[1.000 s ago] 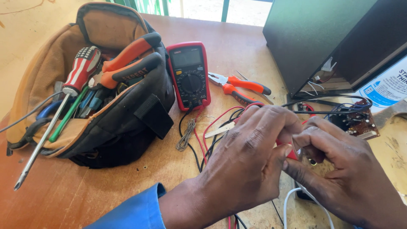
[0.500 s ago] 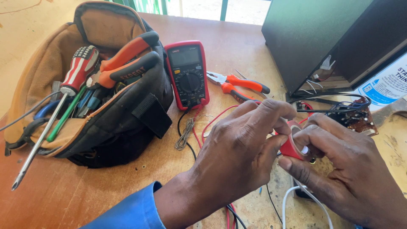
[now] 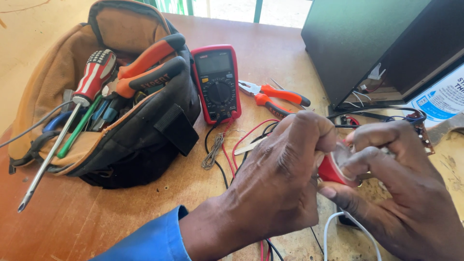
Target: The person strips and twists exposed wire ends, then wraps them with red electrical tape. They use pliers to cut a wire segment and continue taping the connection. The work occurs on a cluttered workbench with tools and a multimeter nearby.
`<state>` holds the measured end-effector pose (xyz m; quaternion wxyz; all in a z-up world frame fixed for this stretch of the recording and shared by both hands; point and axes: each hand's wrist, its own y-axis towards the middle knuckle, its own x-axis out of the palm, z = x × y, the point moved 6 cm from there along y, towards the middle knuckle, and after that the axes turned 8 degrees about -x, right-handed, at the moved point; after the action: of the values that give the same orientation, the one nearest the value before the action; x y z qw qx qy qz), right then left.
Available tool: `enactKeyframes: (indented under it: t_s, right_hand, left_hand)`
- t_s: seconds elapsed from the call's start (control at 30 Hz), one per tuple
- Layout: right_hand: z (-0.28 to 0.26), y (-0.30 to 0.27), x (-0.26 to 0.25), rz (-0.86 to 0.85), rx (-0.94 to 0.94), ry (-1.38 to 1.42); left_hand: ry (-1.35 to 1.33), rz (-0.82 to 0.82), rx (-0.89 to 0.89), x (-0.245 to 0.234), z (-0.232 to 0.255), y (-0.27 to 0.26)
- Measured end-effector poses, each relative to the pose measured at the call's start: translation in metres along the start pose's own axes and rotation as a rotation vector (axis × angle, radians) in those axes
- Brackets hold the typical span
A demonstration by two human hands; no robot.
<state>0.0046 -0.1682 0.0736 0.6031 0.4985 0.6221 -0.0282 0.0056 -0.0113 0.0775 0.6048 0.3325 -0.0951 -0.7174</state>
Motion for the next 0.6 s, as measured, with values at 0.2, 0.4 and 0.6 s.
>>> enactKeyframes:
  t_s: [0.2, 0.4, 0.6]
  right_hand:
    - [-0.009, 0.007, -0.008, 0.075, -0.101, 0.023]
    - [-0.019, 0.01, -0.013, 0.115, -0.015, 0.037]
    - [-0.013, 0.002, -0.021, 0.12, 0.052, 0.0]
  left_hand:
    - [-0.075, -0.025, -0.015, 0.001, 0.001, 0.0]
    - [-0.138, -0.095, -0.01, 0.005, 0.006, -0.003]
    - [-0.1, -0.077, 0.107, -0.002, 0.011, 0.004]
